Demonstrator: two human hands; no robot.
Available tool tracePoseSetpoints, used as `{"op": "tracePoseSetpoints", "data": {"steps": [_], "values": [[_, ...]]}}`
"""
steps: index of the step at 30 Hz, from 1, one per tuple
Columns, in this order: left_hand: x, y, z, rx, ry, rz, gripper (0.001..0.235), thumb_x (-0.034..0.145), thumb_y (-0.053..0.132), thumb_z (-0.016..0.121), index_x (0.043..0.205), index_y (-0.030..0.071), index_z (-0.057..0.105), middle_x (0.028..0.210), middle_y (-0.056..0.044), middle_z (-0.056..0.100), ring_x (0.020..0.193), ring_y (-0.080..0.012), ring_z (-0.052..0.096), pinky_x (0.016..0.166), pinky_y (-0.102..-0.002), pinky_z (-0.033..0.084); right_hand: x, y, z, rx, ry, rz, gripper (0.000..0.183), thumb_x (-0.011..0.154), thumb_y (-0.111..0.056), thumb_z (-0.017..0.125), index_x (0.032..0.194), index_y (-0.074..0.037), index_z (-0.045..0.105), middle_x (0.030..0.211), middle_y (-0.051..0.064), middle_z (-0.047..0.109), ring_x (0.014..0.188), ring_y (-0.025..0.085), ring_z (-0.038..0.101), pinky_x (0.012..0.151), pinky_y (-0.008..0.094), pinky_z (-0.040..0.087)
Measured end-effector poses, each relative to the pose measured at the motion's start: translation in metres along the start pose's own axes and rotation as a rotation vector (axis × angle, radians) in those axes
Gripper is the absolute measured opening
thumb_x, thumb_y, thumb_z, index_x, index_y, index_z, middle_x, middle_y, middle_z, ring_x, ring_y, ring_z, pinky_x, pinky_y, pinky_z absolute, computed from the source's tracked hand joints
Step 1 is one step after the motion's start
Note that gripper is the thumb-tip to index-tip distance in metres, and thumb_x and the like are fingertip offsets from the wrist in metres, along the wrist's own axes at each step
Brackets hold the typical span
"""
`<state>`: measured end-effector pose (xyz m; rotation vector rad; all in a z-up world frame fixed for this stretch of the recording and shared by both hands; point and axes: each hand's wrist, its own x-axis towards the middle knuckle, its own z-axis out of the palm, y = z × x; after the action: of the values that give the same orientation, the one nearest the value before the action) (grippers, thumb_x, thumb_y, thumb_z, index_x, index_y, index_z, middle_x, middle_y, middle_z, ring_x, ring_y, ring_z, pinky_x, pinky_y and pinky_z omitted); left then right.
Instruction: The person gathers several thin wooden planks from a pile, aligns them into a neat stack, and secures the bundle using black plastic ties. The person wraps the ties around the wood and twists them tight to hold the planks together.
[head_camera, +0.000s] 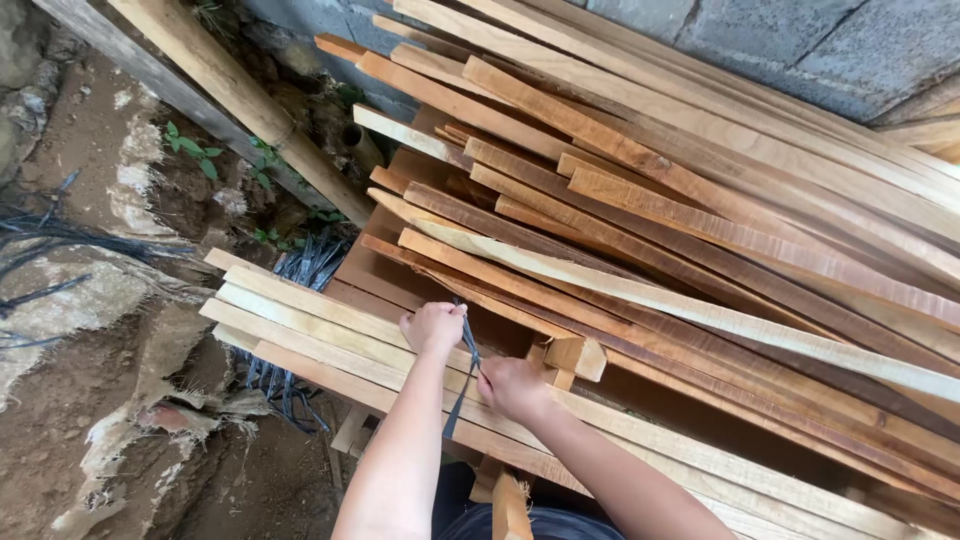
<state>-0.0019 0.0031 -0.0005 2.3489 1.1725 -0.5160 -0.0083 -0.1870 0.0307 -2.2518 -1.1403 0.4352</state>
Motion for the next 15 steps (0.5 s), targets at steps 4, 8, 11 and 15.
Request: {"op": "tracePoseSetpoints", "data": {"steps": [4,8,11,15], "values": [[-0.005,0.005,-0.006,-0.02,0.011,-0.011,0.039,0.096,0.05,0.061,0.083,0.021,0.083,0.085,-0.004,0.076,0.093,-0.0198,0.067,0.106,-0.04,0.033,-0.004,0.011,0.015,-0.014,-0.026,-0.017,0.021,0.092,-0.02,0.062,0.077,-0.006,0.062,0.071,0.011,0.065,0.064,0.032,0.067,0.065,0.052,0.051],[-0.004,0.005,-0.008,-0.093,0.018,0.001,0.035,0.095,0.048,0.062,0.082,0.023,0.082,0.079,-0.003,0.076,0.088,-0.0183,0.067,0.103,-0.039,0.033,-0.003,0.015,0.016,0.032,-0.055,-0.044,0.022,0.095,-0.021,0.06,0.081,-0.005,0.061,0.076,0.014,0.064,0.071,0.034,0.067,0.067,0.05,0.054],[-0.001,-0.004,0.003,-0.114,0.047,0.022,0.036,0.095,0.049,0.062,0.08,0.023,0.081,0.076,-0.002,0.074,0.086,-0.0173,0.067,0.102,-0.039,0.033,-0.006,0.016,0.019,0.036,-0.096,-0.057,0.022,0.095,-0.022,0.06,0.081,-0.004,0.061,0.079,0.014,0.065,0.075,0.035,0.067,0.069,0.05,0.054],[-0.009,0.006,-0.014,-0.14,-0.005,0.022,0.036,0.095,0.051,0.059,0.079,0.026,0.081,0.069,0.002,0.073,0.08,-0.014,0.068,0.107,-0.04,0.027,0.006,0.018,0.006,0.085,-0.208,-0.007,0.024,0.096,-0.024,0.057,0.083,-0.004,0.062,0.083,0.014,0.067,0.078,0.035,0.068,0.073,0.048,0.054]]}}
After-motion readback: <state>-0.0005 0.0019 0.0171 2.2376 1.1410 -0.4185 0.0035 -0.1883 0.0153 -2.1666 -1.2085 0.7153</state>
